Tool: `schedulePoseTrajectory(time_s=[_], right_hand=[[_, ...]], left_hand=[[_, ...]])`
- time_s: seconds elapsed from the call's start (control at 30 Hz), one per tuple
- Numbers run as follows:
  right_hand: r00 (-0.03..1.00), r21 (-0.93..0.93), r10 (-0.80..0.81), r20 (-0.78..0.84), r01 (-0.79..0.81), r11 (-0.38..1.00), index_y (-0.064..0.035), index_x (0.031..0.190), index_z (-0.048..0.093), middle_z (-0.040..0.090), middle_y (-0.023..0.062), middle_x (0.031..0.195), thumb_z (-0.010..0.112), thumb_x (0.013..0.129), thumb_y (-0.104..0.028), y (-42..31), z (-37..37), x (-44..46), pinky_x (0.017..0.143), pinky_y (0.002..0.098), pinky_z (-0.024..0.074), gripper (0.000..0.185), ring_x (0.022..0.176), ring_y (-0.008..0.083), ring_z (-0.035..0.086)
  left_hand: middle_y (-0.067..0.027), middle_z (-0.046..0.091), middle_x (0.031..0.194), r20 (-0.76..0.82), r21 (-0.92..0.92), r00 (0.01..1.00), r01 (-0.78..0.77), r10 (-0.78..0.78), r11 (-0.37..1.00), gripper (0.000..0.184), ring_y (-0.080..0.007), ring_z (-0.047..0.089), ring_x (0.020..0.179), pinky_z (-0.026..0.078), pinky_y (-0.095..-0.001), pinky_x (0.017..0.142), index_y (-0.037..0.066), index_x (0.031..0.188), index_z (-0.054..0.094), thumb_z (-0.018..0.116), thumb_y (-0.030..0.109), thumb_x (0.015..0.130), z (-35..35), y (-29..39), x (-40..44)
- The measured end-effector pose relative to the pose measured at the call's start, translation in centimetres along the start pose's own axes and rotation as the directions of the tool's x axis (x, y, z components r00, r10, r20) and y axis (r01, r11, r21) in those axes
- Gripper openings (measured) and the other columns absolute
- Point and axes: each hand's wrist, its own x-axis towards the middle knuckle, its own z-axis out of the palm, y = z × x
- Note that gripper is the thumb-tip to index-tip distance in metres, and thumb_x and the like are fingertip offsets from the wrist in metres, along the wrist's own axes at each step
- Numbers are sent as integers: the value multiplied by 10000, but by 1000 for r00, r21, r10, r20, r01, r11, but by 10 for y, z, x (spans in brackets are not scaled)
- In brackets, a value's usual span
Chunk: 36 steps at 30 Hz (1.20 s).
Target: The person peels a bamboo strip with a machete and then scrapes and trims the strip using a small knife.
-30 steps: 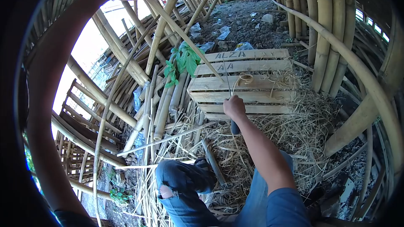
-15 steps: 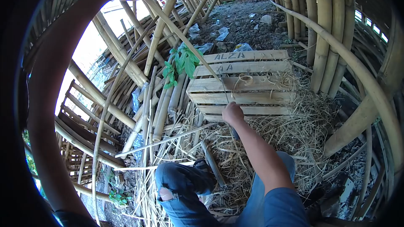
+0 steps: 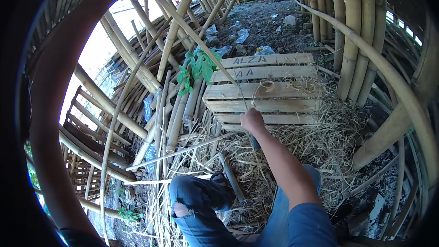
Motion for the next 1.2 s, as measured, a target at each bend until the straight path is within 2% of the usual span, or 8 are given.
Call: schedulePoseTrajectory(time_s=[0.33, 0.4, 0.83, 0.9, 0.93, 1.07, 1.13, 1.2], right_hand=[[964, 538, 122, 238, -236, 809, 81, 785, 542, 605, 267, 677, 540, 811, -290, -20, -36, -8, 595, 422, 527, 372, 599, 353, 636], [989, 148, -25, -147, 47, 988, 71, 794, 515, 607, 265, 704, 547, 817, -297, -23, -26, -9, 641, 448, 515, 370, 675, 388, 629], [996, -57, -59, -61, 56, 997, 65, 861, 531, 627, 241, 790, 532, 818, -246, 7, 5, 6, 638, 440, 529, 314, 737, 339, 651], [922, 750, 72, 381, -354, 558, 77, 787, 534, 604, 191, 635, 525, 803, -218, -4, -14, 0, 508, 420, 521, 296, 557, 291, 634], [922, 751, 71, 380, -353, 558, 77, 787, 534, 604, 191, 635, 525, 803, -218, -8, -20, -1, 508, 420, 521, 296, 557, 291, 634], [979, 550, 109, 173, -188, 814, 70, 748, 516, 594, 189, 598, 521, 814, -214, -33, -46, -17, 489, 427, 513, 291, 524, 312, 622], [952, 176, -97, -290, 152, 973, 63, 827, 527, 616, 241, 688, 532, 829, -263, -27, -38, -13, 586, 442, 523, 325, 650, 381, 635], [972, 211, -49, -231, 100, 972, 54, 912, 522, 615, 284, 795, 532, 834, -316, -29, -43, -19, 698, 451, 513, 379, 782, 417, 619]], left_hand=[[-95, 647, 864, -87, 54, 993, -70, 74, 996, 357, -286, 618, 804, 480, -399, 700, 64, 898, 655, 556, 391, 797, 17, -12, 12], [-96, 648, 867, -55, 37, 998, -18, 20, 999, 363, -287, 619, 800, 481, -397, 697, 60, 920, 651, 559, 388, 795, 12, -7, 9], [-110, 654, 804, -7, 163, 998, -62, 64, 985, 372, -286, 627, 796, 483, -397, 709, 49, 808, 682, 549, 396, 818, 10, -3, 9], [-111, 654, 803, -1, 181, 997, -72, 74, 981, 377, -286, 627, 794, 484, -397, 711, 50, 814, 683, 551, 403, 818, 9, -3, 10], [-112, 653, 802, 8, 196, 997, -79, 79, 977, 381, -286, 627, 792, 484, -397, 713, 51, 821, 683, 552, 409, 819, 9, -3, 10], [-116, 653, 815, 73, 139, 997, -33, 23, 990, 394, -284, 626, 799, 484, -397, 717, 45, 849, 678, 552, 418, 818, 1, 2, 3], [-119, 652, 830, 24, 103, 999, -38, 35, 994, 398, -285, 624, 810, 482, -396, 723, 39, 866, 673, 553, 415, 818, 5, 0, 5], [-120, 651, 835, 4, 110, 999, -52, 52, 993, 397, -284, 624, 815, 482, -397, 727, 39, 865, 672, 552, 414, 818, 7, 0, 7]])
